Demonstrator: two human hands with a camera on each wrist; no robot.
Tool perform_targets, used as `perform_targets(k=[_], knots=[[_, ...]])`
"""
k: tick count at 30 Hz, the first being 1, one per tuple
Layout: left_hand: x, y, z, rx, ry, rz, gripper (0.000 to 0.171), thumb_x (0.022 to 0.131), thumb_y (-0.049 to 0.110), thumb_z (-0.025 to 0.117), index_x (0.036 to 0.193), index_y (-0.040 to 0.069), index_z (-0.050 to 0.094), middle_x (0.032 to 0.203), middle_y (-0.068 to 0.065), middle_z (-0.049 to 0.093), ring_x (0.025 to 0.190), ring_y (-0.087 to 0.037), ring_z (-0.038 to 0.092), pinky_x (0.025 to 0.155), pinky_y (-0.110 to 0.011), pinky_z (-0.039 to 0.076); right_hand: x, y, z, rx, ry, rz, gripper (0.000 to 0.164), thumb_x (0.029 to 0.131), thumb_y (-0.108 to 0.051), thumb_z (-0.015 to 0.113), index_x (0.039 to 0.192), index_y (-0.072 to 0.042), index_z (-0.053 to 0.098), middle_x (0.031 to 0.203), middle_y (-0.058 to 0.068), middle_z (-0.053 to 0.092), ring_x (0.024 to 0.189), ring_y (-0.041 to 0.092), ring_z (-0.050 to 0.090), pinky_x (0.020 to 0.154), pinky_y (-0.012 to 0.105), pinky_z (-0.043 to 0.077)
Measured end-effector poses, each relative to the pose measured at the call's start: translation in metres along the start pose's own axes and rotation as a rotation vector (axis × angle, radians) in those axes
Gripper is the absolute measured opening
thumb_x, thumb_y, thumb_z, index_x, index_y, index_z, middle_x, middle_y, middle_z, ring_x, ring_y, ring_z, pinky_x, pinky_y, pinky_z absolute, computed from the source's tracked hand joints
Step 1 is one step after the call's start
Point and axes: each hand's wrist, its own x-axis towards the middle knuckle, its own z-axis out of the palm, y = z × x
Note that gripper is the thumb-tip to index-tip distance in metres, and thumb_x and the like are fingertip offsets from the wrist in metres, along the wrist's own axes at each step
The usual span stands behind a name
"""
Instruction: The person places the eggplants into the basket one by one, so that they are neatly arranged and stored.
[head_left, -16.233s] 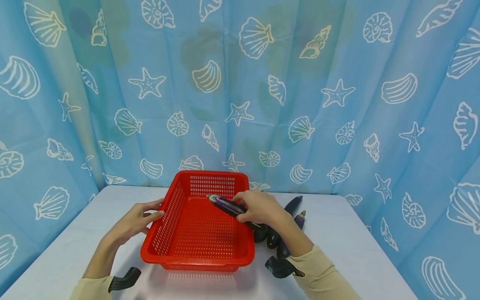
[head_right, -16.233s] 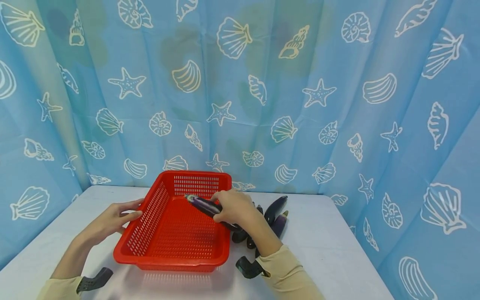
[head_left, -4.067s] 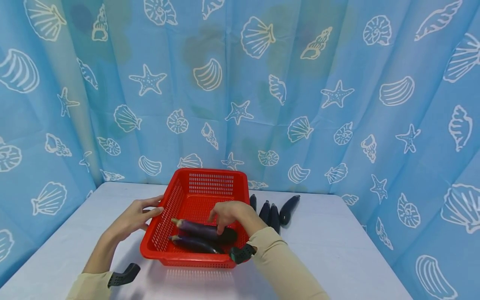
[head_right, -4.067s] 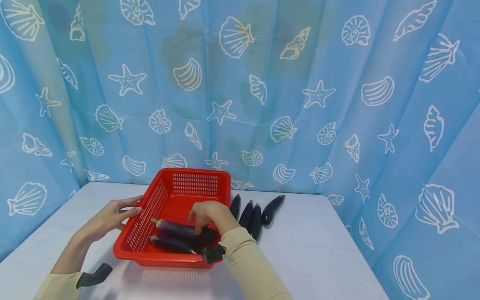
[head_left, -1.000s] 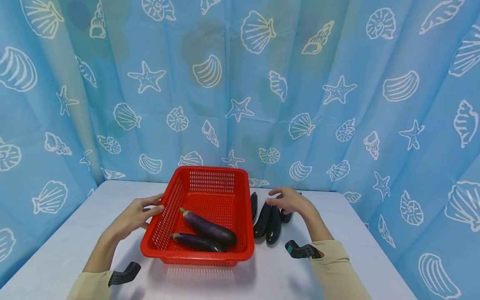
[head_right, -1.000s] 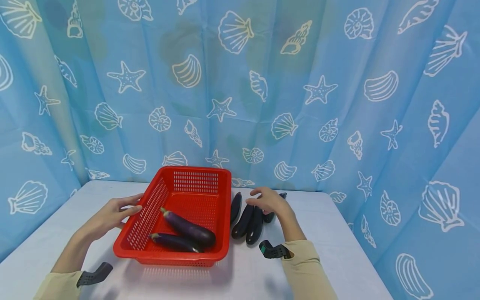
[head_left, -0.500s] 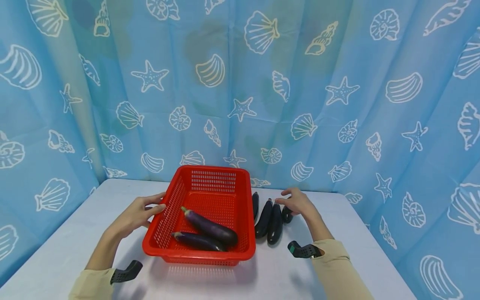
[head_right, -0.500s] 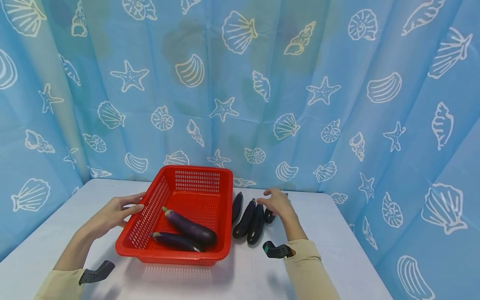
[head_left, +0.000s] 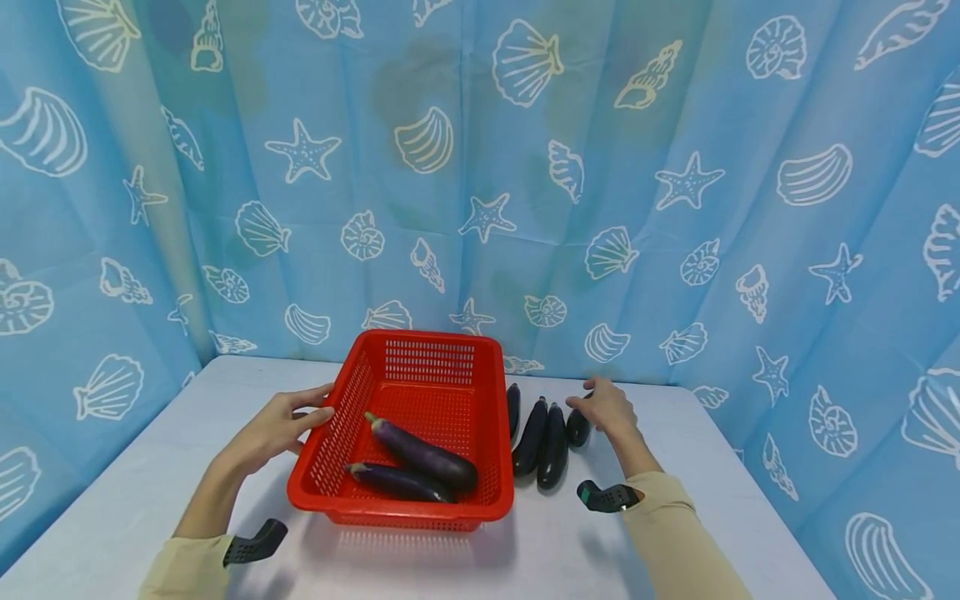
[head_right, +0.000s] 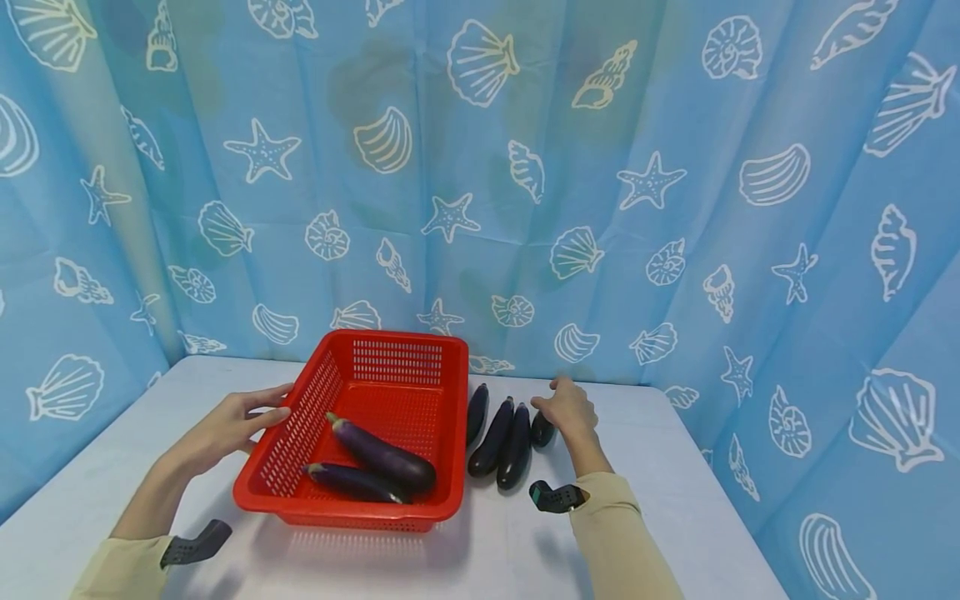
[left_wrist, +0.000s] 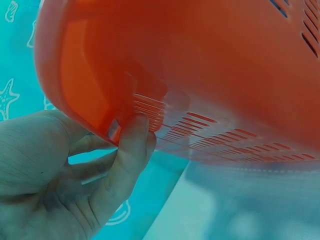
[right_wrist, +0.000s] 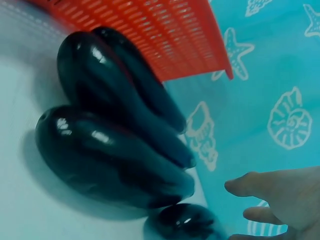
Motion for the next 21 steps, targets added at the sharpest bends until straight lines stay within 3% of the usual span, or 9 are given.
perform_targets(k=[6,12,17,21], knots=[[0.0,0.001,0.0,0.001,-0.001,0.003,0.066,0.097,0.029,0.061,0.153,0.008,0.033,0.137,-0.026,0.056,0.109,-0.035,0.067,0.069,-0.04,0.062,0.005,0.012,0.01,0.004,0.024,0.049,0.072,0.091,-0.037,0.066,0.142,0.005,0.038,0.131,0.034,0.053,0.089,0.035,0.065,0.057,0.03,0.052],[0.001,0.0,0.0,-0.001,-0.001,-0.007,0.065,0.097,0.029,0.061,0.153,0.009,0.034,0.137,-0.025,0.056,0.111,-0.035,0.066,0.069,-0.039,0.062,0.005,0.015,0.018,0.028,0.035,0.104,0.085,0.091,-0.042,0.064,0.146,0.008,0.023,0.133,0.038,0.047,0.097,0.043,0.063,0.064,0.037,0.054],[0.001,0.0,0.0,-0.003,-0.005,-0.001,0.065,0.097,0.028,0.061,0.153,0.009,0.034,0.138,-0.026,0.056,0.111,-0.036,0.066,0.069,-0.04,0.062,0.005,0.014,0.021,0.03,0.018,0.149,0.088,0.092,-0.042,0.063,0.149,0.007,0.018,0.135,0.038,0.045,0.104,0.046,0.059,0.068,0.04,0.054],[0.001,0.0,-0.001,-0.006,-0.002,-0.003,0.065,0.097,0.028,0.062,0.153,0.009,0.034,0.137,-0.026,0.056,0.11,-0.035,0.066,0.069,-0.04,0.062,0.006,0.014,0.021,0.029,-0.002,0.172,0.085,0.092,-0.039,0.064,0.148,0.006,0.019,0.134,0.038,0.047,0.102,0.044,0.062,0.063,0.035,0.057]])
